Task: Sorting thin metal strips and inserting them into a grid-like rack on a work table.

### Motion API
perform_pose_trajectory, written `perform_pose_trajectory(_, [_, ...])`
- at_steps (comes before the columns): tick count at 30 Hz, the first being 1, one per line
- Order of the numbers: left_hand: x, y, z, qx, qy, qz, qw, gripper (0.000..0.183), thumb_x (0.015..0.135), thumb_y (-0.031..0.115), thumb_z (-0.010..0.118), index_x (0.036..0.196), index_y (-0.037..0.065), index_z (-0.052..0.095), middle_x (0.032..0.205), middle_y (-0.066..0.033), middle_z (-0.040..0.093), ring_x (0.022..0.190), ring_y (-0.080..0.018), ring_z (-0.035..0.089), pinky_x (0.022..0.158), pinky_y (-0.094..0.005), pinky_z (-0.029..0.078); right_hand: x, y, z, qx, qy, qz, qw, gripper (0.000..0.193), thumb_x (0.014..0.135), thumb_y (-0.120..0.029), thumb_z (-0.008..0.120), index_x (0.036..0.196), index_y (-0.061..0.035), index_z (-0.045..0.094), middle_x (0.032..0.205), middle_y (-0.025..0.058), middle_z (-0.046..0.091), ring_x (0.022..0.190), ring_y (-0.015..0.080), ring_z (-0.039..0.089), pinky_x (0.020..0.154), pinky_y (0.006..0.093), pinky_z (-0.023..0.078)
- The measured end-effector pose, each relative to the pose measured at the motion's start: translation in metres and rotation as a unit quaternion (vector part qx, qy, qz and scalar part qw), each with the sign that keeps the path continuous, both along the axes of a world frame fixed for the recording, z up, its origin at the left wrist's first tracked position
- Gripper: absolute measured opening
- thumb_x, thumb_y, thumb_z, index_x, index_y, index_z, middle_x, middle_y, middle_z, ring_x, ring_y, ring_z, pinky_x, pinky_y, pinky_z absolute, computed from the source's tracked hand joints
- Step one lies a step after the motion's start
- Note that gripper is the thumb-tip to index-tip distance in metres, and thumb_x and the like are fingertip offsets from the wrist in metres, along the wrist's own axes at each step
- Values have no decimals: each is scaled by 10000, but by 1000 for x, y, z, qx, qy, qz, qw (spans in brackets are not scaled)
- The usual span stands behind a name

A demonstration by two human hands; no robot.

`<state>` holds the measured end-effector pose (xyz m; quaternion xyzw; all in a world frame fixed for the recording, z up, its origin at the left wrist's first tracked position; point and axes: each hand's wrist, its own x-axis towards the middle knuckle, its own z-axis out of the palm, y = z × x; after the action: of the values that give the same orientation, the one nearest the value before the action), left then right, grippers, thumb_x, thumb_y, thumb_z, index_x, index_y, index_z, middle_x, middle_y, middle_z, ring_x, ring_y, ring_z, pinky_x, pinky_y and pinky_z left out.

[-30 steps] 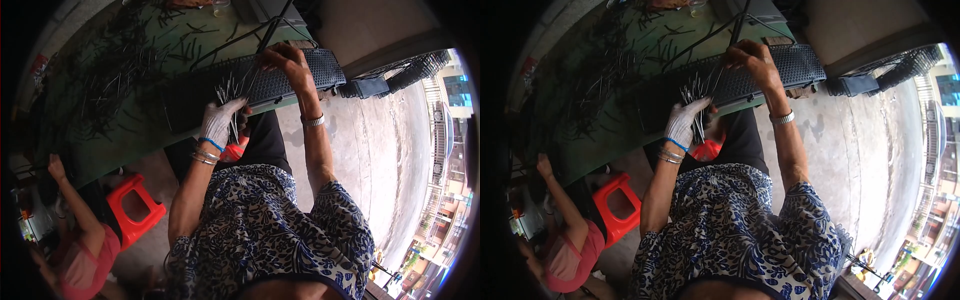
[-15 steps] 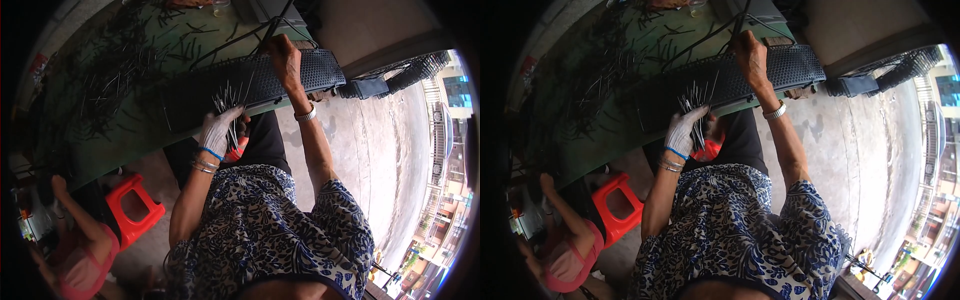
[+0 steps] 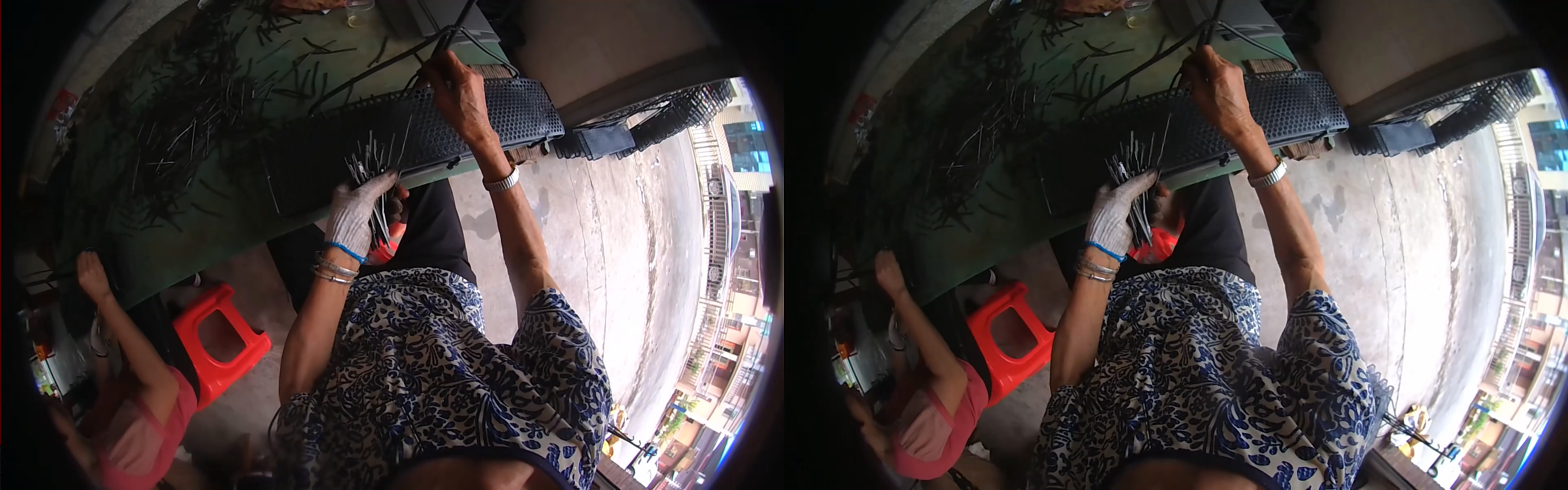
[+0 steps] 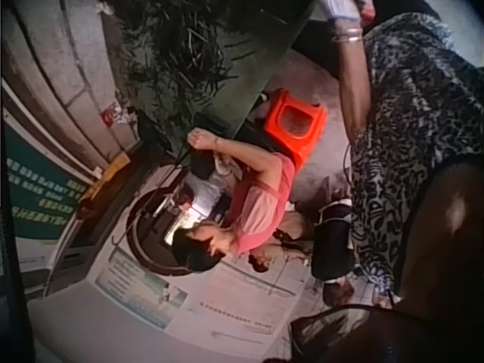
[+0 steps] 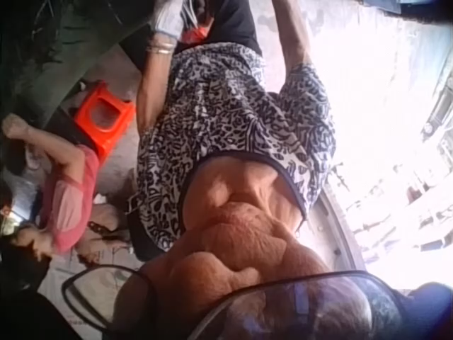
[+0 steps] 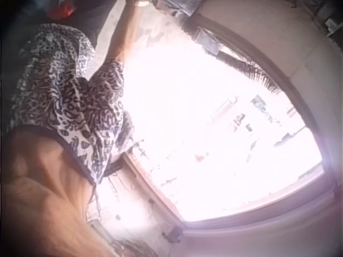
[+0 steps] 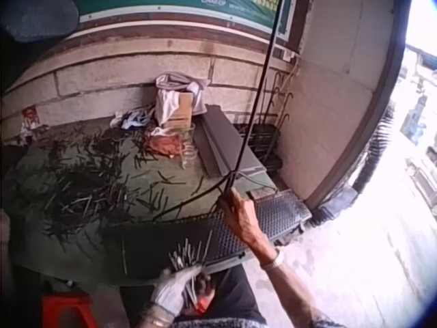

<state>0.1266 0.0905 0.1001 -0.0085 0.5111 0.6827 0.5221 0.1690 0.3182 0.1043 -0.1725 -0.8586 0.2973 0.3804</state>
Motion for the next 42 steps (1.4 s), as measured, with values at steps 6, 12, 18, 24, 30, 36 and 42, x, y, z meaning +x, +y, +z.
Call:
perform_pose_trajectory(6, [1,1,-3,7,2,7,1000,191,834,170,652,719,17,658,596,-58,631,423,-124,553,398,-240,440,-3,1,1,6,6,20,1000,56,879,-59,576,890,-4,575,768,90,683,741,187,680,673,287,504])
perform_pose_trajectory(12, [2,2,2,-7,7,4,1000,175,830,159,655,729,17,661,609,-56,635,438,-112,556,419,-234,441,2,1,-3,15,-29,7,999,57,872,-51,578,891,3,581,788,96,684,762,197,683,674,293,505])
perform_pose_trajectory(18, [1,1,4,-12,11,-9,1000,168,829,151,659,734,12,657,635,-60,645,449,-111,563,421,-228,446,-1,-2,-13,-2,-34,52,998,112,867,-54,585,949,7,630,836,109,674,764,195,669,674,303,504])
perform_pose_trajectory(24, [3,4,5,-6,-3,1,1000,132,824,129,665,770,10,649,656,-73,652,450,-118,572,416,-235,457,1,-1,-8,36,-64,98,992,135,859,-58,594,971,0,642,836,105,665,751,198,660,662,297,502])
perform_pose_trajectory(30, [4,8,5,-1,-10,4,1000,120,821,121,668,790,8,645,665,-86,656,459,-125,583,417,-233,470,4,0,-22,45,-33,21,998,171,852,-90,612,1002,-31,669,847,110,670,750,234,664,664,310,505])
perform_pose_trajectory(36, [5,9,4,6,-4,8,1000,120,817,132,672,790,18,645,660,-83,655,449,-126,581,407,-243,468,3,-7,-19,37,-125,-91,987,213,874,-242,611,967,-71,700,830,126,677,740,277,654,644,319,497])
perform_pose_trajectory(42, [4,11,3,1,7,1,1000,140,824,162,665,802,26,643,647,-72,650,435,-120,574,388,-248,458,24,-22,0,-160,-138,-4,977,346,925,-330,571,1021,-12,667,780,98,671,691,203,644,626,303,492])
